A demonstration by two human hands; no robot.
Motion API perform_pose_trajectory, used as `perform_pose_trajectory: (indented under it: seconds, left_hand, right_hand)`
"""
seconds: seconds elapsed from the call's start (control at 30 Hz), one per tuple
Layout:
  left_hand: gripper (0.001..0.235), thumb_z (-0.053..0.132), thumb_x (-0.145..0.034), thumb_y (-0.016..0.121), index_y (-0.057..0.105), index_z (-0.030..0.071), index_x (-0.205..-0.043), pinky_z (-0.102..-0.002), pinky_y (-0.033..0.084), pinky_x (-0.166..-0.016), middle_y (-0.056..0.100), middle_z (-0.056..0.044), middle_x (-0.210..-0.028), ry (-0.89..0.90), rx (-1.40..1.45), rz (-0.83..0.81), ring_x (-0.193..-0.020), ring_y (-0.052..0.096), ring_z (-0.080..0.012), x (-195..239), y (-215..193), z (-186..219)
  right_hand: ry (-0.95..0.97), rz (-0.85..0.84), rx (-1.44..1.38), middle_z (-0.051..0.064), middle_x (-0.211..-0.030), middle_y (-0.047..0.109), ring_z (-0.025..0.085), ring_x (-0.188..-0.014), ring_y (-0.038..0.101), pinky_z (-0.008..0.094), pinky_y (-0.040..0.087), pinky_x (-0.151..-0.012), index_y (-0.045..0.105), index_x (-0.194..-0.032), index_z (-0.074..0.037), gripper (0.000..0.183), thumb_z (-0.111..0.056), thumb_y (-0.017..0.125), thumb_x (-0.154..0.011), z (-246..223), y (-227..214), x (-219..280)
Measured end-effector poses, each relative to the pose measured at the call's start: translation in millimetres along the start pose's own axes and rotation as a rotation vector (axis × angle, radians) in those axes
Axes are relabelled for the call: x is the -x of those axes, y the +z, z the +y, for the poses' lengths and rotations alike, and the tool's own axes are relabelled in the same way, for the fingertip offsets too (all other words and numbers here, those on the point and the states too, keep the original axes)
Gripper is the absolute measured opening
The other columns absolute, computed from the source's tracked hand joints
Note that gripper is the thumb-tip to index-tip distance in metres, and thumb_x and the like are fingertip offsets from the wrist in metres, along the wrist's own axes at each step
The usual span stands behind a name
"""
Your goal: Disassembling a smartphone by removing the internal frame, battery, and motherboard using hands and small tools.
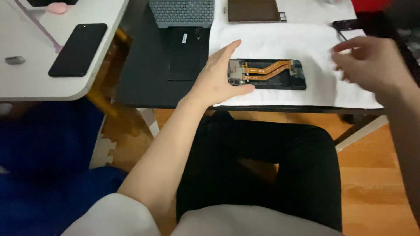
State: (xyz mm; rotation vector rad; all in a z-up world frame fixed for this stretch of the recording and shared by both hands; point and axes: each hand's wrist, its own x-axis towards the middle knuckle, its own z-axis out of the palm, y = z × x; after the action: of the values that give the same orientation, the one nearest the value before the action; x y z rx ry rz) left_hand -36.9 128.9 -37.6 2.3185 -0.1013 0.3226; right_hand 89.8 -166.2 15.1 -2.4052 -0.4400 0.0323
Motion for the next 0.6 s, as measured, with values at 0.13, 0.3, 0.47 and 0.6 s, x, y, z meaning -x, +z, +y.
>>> perform_pose_trajectory:
  seconds: [0.13,0.3,0.47,0.6]
  left_hand:
    - [0.103,0.043,-0.078,0.089,0.027,0.020,-0.158,-0.050,0.045,-0.106,0.047,-0.016,-0.159,-0.093,0.039,0.005,-0.142,0.049,-0.0356,2.6,-1.3,1.6]
    - [0.081,0.041,-0.088,0.075,0.036,0.016,-0.154,-0.046,0.044,-0.110,0.050,-0.012,-0.157,-0.007,0.048,0.022,-0.145,0.046,-0.0312,3.5,0.6,-4.8]
    - [0.048,0.012,-0.096,0.055,0.050,0.012,-0.144,-0.045,0.045,-0.109,0.057,-0.008,-0.147,-0.018,0.097,0.093,-0.138,0.053,-0.0295,1.6,5.9,-9.8]
    - [0.050,-0.011,-0.092,0.042,0.057,0.008,-0.135,-0.039,0.047,-0.111,0.063,-0.011,-0.138,0.010,0.054,0.144,-0.130,0.060,-0.0278,-3.0,9.9,-14.3]
  right_hand:
    - [-0.022,-0.112,0.146,0.016,-0.087,0.065,0.027,-0.075,0.051,0.044,0.038,-0.058,0.078,-0.112,-0.007,0.022,-0.023,0.064,-0.106,-32.8,31.1,-2.7]
    - [0.007,-0.121,0.157,0.016,-0.115,0.069,0.033,-0.100,0.062,0.053,0.051,-0.067,0.073,-0.123,-0.010,0.021,-0.022,0.064,-0.108,-37.2,57.6,-12.9]
    - [-0.036,-0.093,0.199,0.009,-0.108,0.069,0.031,-0.088,0.061,0.050,0.047,-0.066,0.070,-0.115,-0.011,0.020,-0.027,0.066,-0.104,-17.9,66.2,-28.9]
    - [-0.024,-0.173,0.207,0.012,-0.116,0.068,0.034,-0.099,0.061,0.051,0.049,-0.076,0.070,-0.120,-0.010,0.022,-0.023,0.063,-0.105,-23.4,61.3,-31.8]
